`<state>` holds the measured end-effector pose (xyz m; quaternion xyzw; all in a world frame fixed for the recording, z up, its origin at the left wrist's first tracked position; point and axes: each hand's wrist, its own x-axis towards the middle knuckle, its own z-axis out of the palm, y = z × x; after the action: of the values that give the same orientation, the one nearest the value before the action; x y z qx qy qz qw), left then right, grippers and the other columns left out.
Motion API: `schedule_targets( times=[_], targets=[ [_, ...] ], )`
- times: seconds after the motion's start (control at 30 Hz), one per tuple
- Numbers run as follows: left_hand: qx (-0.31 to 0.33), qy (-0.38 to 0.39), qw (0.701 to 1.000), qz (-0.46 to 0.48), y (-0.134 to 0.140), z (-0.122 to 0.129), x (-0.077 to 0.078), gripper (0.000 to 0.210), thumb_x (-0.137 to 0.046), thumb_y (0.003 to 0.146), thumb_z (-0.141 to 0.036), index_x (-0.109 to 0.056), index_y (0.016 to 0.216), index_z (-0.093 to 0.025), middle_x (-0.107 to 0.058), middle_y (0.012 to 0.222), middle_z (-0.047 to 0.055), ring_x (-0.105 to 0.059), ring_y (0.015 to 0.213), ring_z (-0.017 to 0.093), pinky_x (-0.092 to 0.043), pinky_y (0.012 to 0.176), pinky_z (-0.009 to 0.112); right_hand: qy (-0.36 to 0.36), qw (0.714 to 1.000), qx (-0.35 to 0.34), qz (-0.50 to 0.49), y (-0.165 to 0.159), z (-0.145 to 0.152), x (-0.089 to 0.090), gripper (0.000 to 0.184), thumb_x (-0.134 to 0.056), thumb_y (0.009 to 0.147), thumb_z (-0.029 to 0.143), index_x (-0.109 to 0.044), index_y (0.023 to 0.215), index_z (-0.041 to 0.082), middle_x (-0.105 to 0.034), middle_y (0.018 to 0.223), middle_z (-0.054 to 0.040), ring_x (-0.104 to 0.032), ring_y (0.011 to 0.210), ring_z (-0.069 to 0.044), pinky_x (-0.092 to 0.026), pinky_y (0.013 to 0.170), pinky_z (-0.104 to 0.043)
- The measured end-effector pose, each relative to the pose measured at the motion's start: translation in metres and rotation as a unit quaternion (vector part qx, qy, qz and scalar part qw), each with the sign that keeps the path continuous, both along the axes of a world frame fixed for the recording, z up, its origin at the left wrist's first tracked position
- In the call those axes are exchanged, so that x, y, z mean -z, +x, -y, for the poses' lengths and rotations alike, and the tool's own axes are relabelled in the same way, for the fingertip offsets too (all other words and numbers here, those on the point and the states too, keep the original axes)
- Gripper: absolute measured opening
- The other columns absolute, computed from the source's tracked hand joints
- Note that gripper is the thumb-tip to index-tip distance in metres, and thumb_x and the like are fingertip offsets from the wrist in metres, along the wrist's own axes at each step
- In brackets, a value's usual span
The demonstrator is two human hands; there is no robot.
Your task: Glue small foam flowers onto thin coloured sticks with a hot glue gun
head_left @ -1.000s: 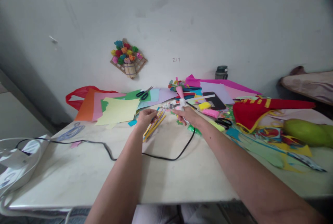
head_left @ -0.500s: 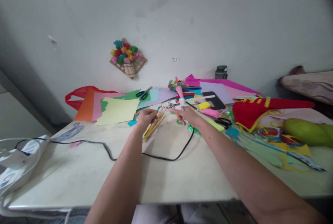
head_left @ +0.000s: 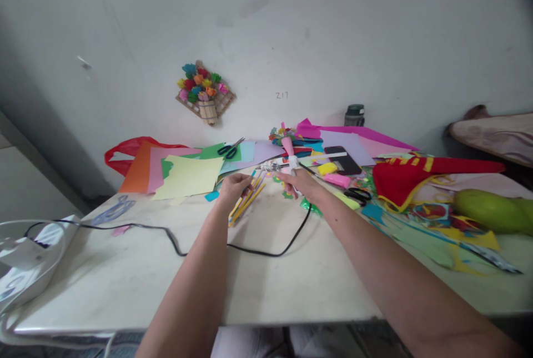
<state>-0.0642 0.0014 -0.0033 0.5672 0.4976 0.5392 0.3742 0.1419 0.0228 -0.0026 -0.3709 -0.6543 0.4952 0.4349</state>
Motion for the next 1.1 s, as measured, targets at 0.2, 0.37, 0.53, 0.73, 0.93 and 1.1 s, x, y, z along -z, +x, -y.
schedule_targets(
  times=[0.2,0.37,0.53,0.73,0.93,1.1],
  targets=[
    [0.003,0.001,1.0,-0.004,-0.0016,-0.0028,0.0033,0.027,-0.064,0.063,-0.036,-0.059,0.069,-0.01,-0.058,0.052,0.002,-0.041,0.037,0.005,-0.028,0.036,0.019,-0.015,1.0,-0.025,0.006,-0.0013,0.0004,0.001,0.039,-0.06,0.067,0.049,-0.047,0.054,0.015,-0.047,0.041,0.0035,-0.039,0.028,-0.006,-0.029,0.028,-0.019],
    [0.003,0.004,1.0,0.0,-0.0024,-0.0046,0.0049,0.027,-0.064,0.063,-0.036,-0.059,0.07,-0.01,-0.058,0.052,0.001,-0.04,0.036,0.004,-0.028,0.036,0.019,-0.025,1.0,-0.003,-0.008,-0.0007,-0.0005,0.001,0.038,-0.063,0.065,0.049,-0.046,0.056,0.016,-0.047,0.042,0.0041,-0.038,0.028,-0.005,-0.029,0.027,-0.019],
    [0.004,0.004,1.0,0.009,-0.0018,-0.0031,0.0031,0.026,-0.064,0.063,-0.035,-0.059,0.07,-0.01,-0.058,0.052,0.002,-0.041,0.036,0.005,-0.028,0.035,0.019,-0.026,0.999,-0.025,-0.019,-0.0002,0.0007,-0.0002,0.039,-0.061,0.066,0.05,-0.045,0.055,0.016,-0.049,0.042,0.0032,-0.038,0.028,-0.005,-0.029,0.028,-0.019],
    [0.05,-0.016,0.995,0.085,-0.0007,0.0024,-0.0022,0.023,-0.065,0.062,-0.031,-0.058,0.068,-0.01,-0.057,0.052,0.001,-0.039,0.035,0.003,-0.026,0.036,0.018,-0.036,0.999,-0.031,-0.021,-0.0019,0.0032,-0.0021,0.038,-0.061,0.066,0.049,-0.046,0.056,0.015,-0.048,0.042,0.0036,-0.038,0.029,-0.005,-0.028,0.027,-0.018],
    [0.087,-0.034,0.988,0.126,-0.0024,0.004,-0.0028,0.023,-0.066,0.062,-0.03,-0.058,0.07,-0.01,-0.057,0.055,0.001,-0.039,0.037,0.003,-0.024,0.036,0.017,-0.039,0.998,-0.024,-0.033,-0.0004,0.0061,-0.0058,0.04,-0.058,0.068,0.052,-0.045,0.057,0.016,-0.048,0.042,0.0038,-0.038,0.029,-0.005,-0.03,0.029,-0.018],
    [0.087,-0.032,0.986,0.139,-0.003,0.0031,-0.0017,0.024,-0.066,0.062,-0.029,-0.058,0.073,-0.01,-0.057,0.054,0.002,-0.039,0.036,0.003,-0.024,0.036,0.018,-0.033,0.998,-0.032,-0.03,-0.0011,0.0087,-0.0068,0.039,-0.057,0.068,0.051,-0.047,0.057,0.015,-0.048,0.044,0.0036,-0.038,0.029,-0.005,-0.029,0.029,-0.018]
  ],
)
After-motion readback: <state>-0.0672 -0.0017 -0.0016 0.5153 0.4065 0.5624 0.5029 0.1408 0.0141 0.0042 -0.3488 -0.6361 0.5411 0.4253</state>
